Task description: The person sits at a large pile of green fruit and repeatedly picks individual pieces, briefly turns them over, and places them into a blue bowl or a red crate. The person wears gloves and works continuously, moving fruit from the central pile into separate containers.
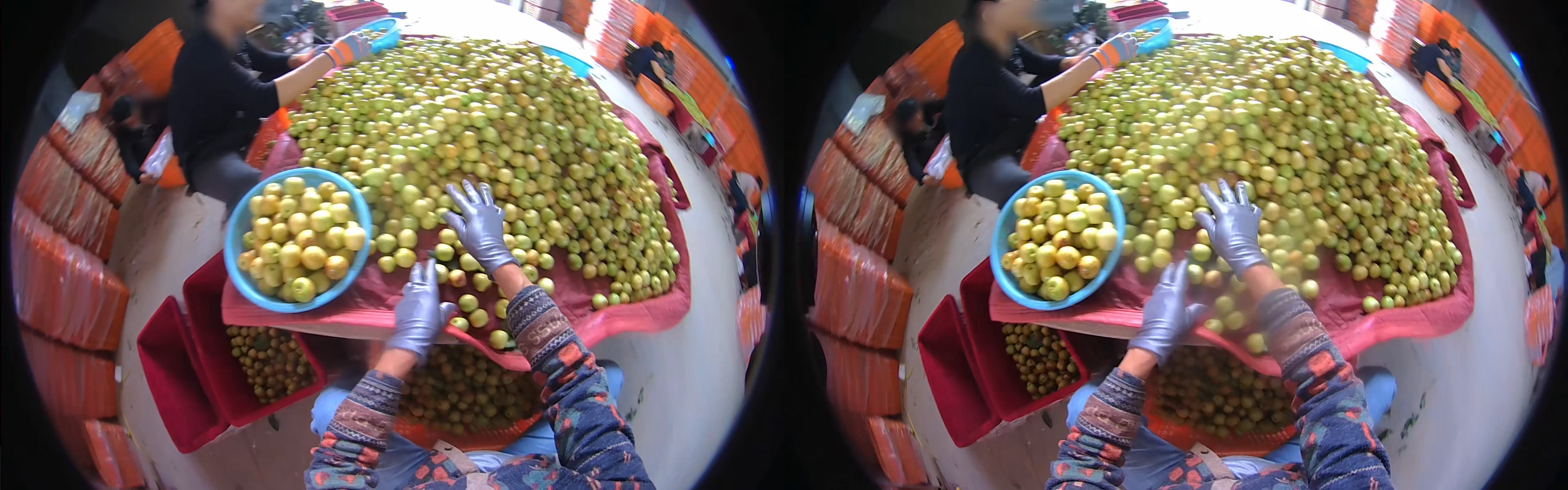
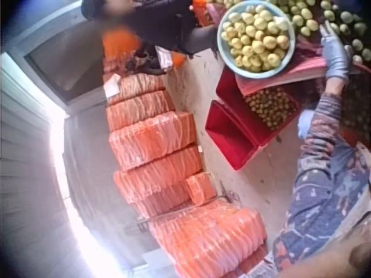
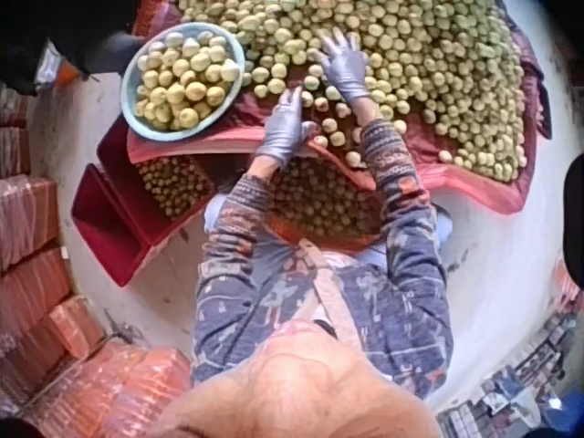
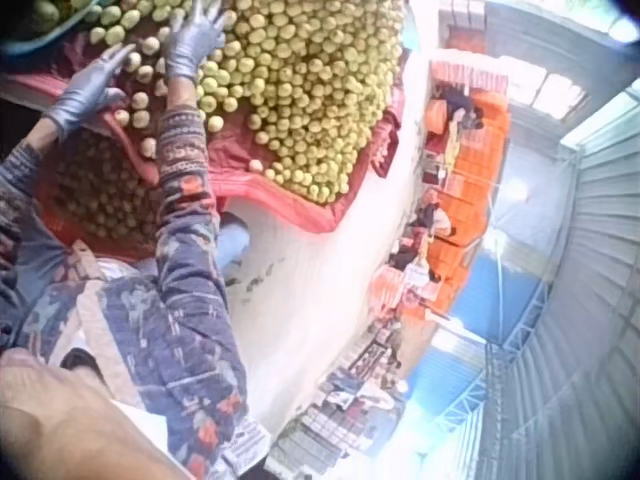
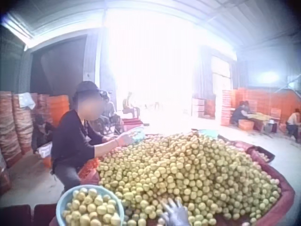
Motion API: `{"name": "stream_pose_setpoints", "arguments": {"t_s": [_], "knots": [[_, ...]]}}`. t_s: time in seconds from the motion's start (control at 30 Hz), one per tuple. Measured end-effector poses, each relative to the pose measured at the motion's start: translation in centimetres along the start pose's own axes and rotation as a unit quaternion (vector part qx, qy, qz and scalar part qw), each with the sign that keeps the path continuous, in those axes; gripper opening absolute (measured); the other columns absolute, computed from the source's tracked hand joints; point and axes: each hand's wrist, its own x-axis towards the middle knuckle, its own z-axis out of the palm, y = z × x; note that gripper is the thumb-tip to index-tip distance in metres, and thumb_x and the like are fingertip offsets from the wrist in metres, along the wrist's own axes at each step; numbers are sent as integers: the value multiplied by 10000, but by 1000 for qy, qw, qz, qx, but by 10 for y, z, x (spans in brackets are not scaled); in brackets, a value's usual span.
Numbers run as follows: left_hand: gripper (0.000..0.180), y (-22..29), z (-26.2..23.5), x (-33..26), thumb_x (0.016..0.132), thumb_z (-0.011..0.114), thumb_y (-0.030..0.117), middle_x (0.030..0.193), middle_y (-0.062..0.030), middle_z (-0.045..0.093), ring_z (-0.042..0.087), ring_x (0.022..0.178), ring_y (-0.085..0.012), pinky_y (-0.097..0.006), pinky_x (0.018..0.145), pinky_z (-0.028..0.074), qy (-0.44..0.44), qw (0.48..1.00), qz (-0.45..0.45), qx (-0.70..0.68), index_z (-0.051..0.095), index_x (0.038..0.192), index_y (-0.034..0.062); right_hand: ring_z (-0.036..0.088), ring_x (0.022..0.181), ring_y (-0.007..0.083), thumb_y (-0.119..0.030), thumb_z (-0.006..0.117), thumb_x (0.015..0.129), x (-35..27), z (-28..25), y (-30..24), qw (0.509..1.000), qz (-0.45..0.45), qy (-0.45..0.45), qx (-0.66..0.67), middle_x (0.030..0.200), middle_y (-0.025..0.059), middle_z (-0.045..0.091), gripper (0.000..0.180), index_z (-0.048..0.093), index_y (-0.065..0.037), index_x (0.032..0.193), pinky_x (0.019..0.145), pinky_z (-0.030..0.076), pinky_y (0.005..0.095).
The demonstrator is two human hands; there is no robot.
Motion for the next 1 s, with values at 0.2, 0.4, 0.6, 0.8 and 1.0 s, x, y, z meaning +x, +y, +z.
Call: {"name": "stream_pose_setpoints", "arguments": {"t_s": [0.2,0.4,0.6,0.8,1.0], "knots": [[796,4,24,18,660,808,208,1085,-185,543,596,930,-336,-394,804,502,-27,997,15,-68,427,1344,61,371,1303,379,-351,632,837,-94,-36,71,985,-119,-123,7,1406,145,422,483,531,-251,1298,1033,319,497],[615,17,10,31,697,782,157,1134,-167,601,599,1018,-232,-338,844,492,-99,958,54,-263,536,1241,10,591,1059,283,-123,672,807,-127,-89,124,965,65,45,251,1104,135,643,272,656,-40,1066,943,451,365],[849,13,30,21,640,833,171,1209,-224,526,524,1140,-333,-389,948,435,-162,955,81,-237,403,1358,26,576,1097,229,-236,649,857,-154,-89,124,927,192,-67,314,1177,112,616,382,599,-49,1186,936,443,337],[859,26,35,24,676,823,256,1349,-176,456,417,1270,-272,-369,1050,348,-260,932,95,-232,382,1384,49,555,880,68,-279,631,892,-153,-93,125,718,250,-244,602,1027,6,613,403,567,-59,1223,763,476,215],[683,46,43,20,734,780,258,1242,-107,549,502,1132,-215,-340,995,387,-385,859,113,-317,477,1318,78,564,996,100,-341,593,910,-175,-108,116,687,256,-332,594,1112,25,621,463,521,-121,1312,854,475,260]]}}
